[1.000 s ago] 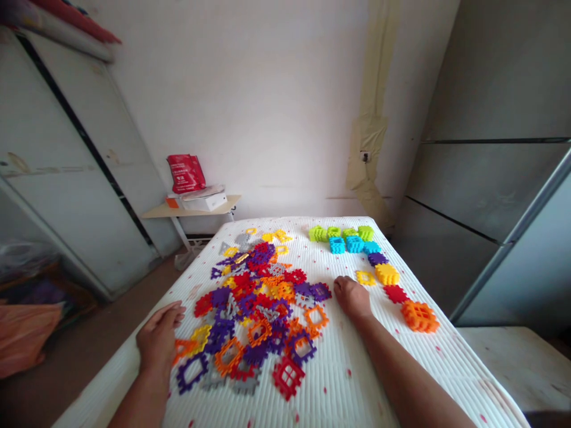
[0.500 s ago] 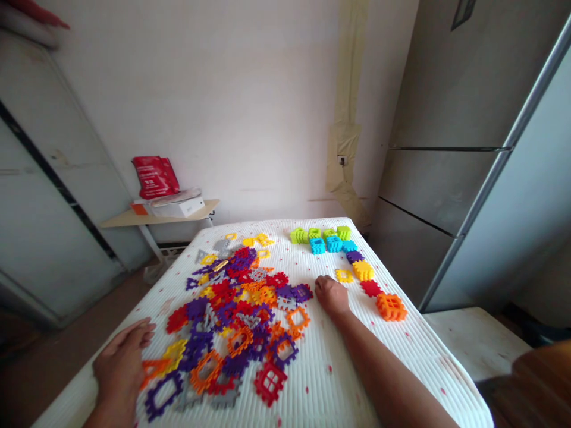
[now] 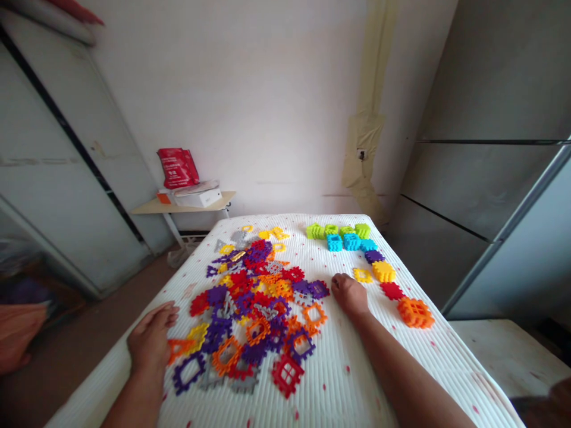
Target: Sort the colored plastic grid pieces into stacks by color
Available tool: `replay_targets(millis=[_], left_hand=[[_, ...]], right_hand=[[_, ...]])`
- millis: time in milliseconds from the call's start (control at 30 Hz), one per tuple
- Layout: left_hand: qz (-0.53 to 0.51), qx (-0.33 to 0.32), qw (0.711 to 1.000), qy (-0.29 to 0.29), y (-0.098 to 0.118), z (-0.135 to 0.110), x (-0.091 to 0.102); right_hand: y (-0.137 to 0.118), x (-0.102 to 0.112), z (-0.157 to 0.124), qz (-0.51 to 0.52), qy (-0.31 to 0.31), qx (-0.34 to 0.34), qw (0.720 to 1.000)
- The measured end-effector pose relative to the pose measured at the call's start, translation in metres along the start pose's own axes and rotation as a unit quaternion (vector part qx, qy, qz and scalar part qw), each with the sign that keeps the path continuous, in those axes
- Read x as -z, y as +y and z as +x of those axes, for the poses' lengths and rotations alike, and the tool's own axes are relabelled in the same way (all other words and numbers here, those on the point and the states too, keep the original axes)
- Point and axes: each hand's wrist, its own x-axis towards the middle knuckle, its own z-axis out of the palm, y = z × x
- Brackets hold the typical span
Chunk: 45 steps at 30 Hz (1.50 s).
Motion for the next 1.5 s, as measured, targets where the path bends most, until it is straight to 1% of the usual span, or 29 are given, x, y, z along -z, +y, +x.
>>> replay_targets(millis=[200, 400, 467, 567, 633, 733, 900, 967, 1000, 1100, 1200, 1267, 1333, 1400, 1500], left_hand=[[-0.033, 0.002, 0.999, -0.01, -0.001, -0.001, 0.004], [-0.083, 0.046, 0.995, -0.01, 0.002, 0.001, 0.008], [-0.107, 0.067, 0.992, -0.015, 0.002, 0.002, 0.011], [-0.121, 0.088, 0.988, -0.038, 0.003, 0.003, 0.016], [-0.119, 0.092, 0.987, -0.053, 0.005, 0.002, 0.019], [-0.109, 0.082, 0.989, -0.059, 0.009, -0.004, 0.02], [-0.061, 0.046, 0.993, -0.085, 0.015, -0.013, 0.017], [-0.049, 0.04, 0.994, -0.091, 0.014, -0.016, 0.014], [-0.045, 0.038, 0.994, -0.095, 0.014, -0.018, 0.013], [-0.023, 0.023, 0.994, -0.106, 0.011, -0.023, 0.007], [-0.008, 0.012, 0.994, -0.109, 0.008, -0.024, 0.004], [-0.004, 0.017, 0.993, -0.113, 0.007, -0.023, 0.004], [-0.004, 0.029, 0.993, -0.114, 0.006, -0.022, 0.006], [-0.009, 0.036, 0.993, -0.109, 0.005, -0.02, 0.007], [0.01, 0.025, 0.995, -0.101, 0.004, -0.021, 0.008]], right_hand=[[0.001, -0.001, 0.001, 0.02, -0.016, 0.009, 1.0], [0.0, 0.007, 0.002, 0.044, -0.032, 0.0, 0.999], [0.003, 0.011, 0.003, 0.079, -0.056, 0.006, 0.995], [0.009, 0.017, 0.001, 0.142, -0.112, 0.047, 0.982], [0.012, 0.017, -0.002, 0.152, -0.132, 0.088, 0.976], [0.011, 0.013, -0.005, 0.114, -0.127, 0.126, 0.977], [-0.001, 0.006, -0.007, 0.075, -0.112, 0.16, 0.978], [-0.009, 0.006, -0.007, 0.057, -0.103, 0.154, 0.981], [-0.013, 0.007, -0.007, 0.046, -0.095, 0.14, 0.984], [-0.029, 0.008, -0.001, 0.011, -0.067, 0.075, 0.995], [-0.04, 0.008, 0.012, 0.013, -0.071, 0.008, 0.997], [-0.041, 0.007, 0.022, 0.044, -0.071, -0.032, 0.996], [-0.038, 0.004, 0.029, 0.099, -0.058, -0.043, 0.993], [-0.032, 0.0, 0.03, 0.174, -0.039, -0.024, 0.984], [-0.02, -0.006, 0.025, 0.293, -0.037, 0.003, 0.955]])
